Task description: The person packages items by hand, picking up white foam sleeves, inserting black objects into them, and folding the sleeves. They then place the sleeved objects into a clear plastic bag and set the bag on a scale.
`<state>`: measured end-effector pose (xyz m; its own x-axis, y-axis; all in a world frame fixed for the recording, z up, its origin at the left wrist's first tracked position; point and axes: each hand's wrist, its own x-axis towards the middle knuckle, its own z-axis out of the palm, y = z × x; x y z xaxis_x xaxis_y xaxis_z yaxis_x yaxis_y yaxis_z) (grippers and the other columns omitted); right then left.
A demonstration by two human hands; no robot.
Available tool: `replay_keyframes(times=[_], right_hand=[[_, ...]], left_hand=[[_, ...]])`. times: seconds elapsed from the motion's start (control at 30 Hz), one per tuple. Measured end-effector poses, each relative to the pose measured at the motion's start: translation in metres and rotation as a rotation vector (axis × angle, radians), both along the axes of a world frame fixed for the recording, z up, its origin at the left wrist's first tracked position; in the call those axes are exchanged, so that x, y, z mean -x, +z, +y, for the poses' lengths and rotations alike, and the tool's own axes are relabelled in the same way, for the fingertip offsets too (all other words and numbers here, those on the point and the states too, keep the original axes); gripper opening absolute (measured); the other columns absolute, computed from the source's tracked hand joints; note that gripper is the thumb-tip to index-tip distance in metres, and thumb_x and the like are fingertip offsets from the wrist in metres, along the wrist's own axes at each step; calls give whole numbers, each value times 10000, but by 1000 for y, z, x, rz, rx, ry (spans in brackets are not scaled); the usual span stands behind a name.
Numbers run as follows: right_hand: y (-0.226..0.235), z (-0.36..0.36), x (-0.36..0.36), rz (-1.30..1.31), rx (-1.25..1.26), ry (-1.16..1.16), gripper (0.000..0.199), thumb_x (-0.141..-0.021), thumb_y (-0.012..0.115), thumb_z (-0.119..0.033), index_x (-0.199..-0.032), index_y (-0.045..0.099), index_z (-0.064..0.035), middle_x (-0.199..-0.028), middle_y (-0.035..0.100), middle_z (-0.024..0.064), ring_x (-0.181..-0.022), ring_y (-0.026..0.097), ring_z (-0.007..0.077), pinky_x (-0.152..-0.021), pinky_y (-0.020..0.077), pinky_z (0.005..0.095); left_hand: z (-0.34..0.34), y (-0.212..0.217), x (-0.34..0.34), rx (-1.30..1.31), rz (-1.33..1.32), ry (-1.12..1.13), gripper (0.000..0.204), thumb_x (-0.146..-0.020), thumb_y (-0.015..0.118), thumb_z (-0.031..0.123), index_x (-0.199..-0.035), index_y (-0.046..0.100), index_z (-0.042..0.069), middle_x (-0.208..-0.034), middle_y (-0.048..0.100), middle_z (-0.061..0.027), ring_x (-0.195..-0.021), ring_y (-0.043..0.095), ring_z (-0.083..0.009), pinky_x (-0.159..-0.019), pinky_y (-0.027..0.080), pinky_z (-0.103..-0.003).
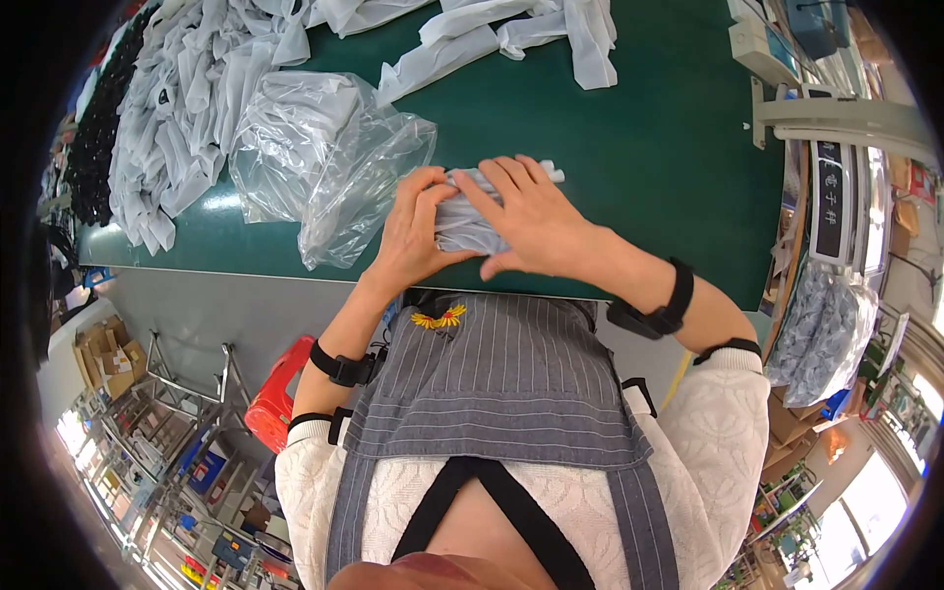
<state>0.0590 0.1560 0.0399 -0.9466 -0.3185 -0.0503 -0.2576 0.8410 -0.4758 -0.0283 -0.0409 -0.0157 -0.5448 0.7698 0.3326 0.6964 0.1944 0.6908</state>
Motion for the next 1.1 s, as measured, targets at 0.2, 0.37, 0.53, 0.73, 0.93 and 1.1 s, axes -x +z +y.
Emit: replay_keyframes(times=[0.2, 0.37, 0.53, 0.73, 0.93, 1.1], right_hand=[[-15, -14, -25, 113, -20, -15, 988, -616, 846, -238, -1458, 350, -94, -1319, 401, 241, -1201, 423, 399, -986, 353, 492], [-21, -11, -25, 111, 13, -11, 966, -628, 837, -189, -1458, 352, -94, -1320, 392, 233, -1181, 426, 404, -964, 358, 496], [-22, -11, -17, 113, 29, -63, 963, -638, 830, -166, -1467, 344, -104, -1316, 391, 236, -1173, 427, 410, -956, 361, 489], [6, -40, 24, 102, 141, -1, 905, -712, 800, -205, -1473, 326, -89, -1310, 387, 250, -1158, 427, 417, -970, 357, 479], [3, -98, 113, -290, 590, 19, 801, -853, 683, -334, -1496, 283, -71, -1300, 467, 233, -1192, 465, 350, -1024, 357, 411], [-55, -149, 183, -378, 890, 423, 775, -836, 680, -377, -1446, 351, -32, -1275, 521, 237, -1227, 468, 358, -1007, 372, 420]], left_hand=[[-11, 6, -16, -6, -1, -15, 805, -545, 894, 262, -1195, 477, 33, -1249, 467, -174, -1188, 476, -385, -964, 441, -444], [-42, 56, -4, 30, 78, 28, 736, -639, 860, 284, -1240, 517, 33, -1319, 462, -180, -1256, 446, -381, -1004, 411, -459], [-72, 79, 26, 115, 401, 530, 532, -773, 772, 199, -1232, 558, 37, -1237, 513, -168, -1208, 458, -381, -985, 377, -483], [-101, 53, 20, 297, 324, 521, 330, -782, 706, 75, -1095, 629, 6, -830, 587, -103, -779, 578, -272, -680, 462, -368], [-91, 76, 27, -74, 413, 408, 271, -728, 659, -18, -998, 643, 3, -676, 559, -86, -591, 564, -253, -529, 439, -344], [-69, 93, 46, -198, 436, 309, 268, -691, 640, -51, -953, 642, 4, -649, 563, -76, -554, 566, -233, -486, 424, -339]])
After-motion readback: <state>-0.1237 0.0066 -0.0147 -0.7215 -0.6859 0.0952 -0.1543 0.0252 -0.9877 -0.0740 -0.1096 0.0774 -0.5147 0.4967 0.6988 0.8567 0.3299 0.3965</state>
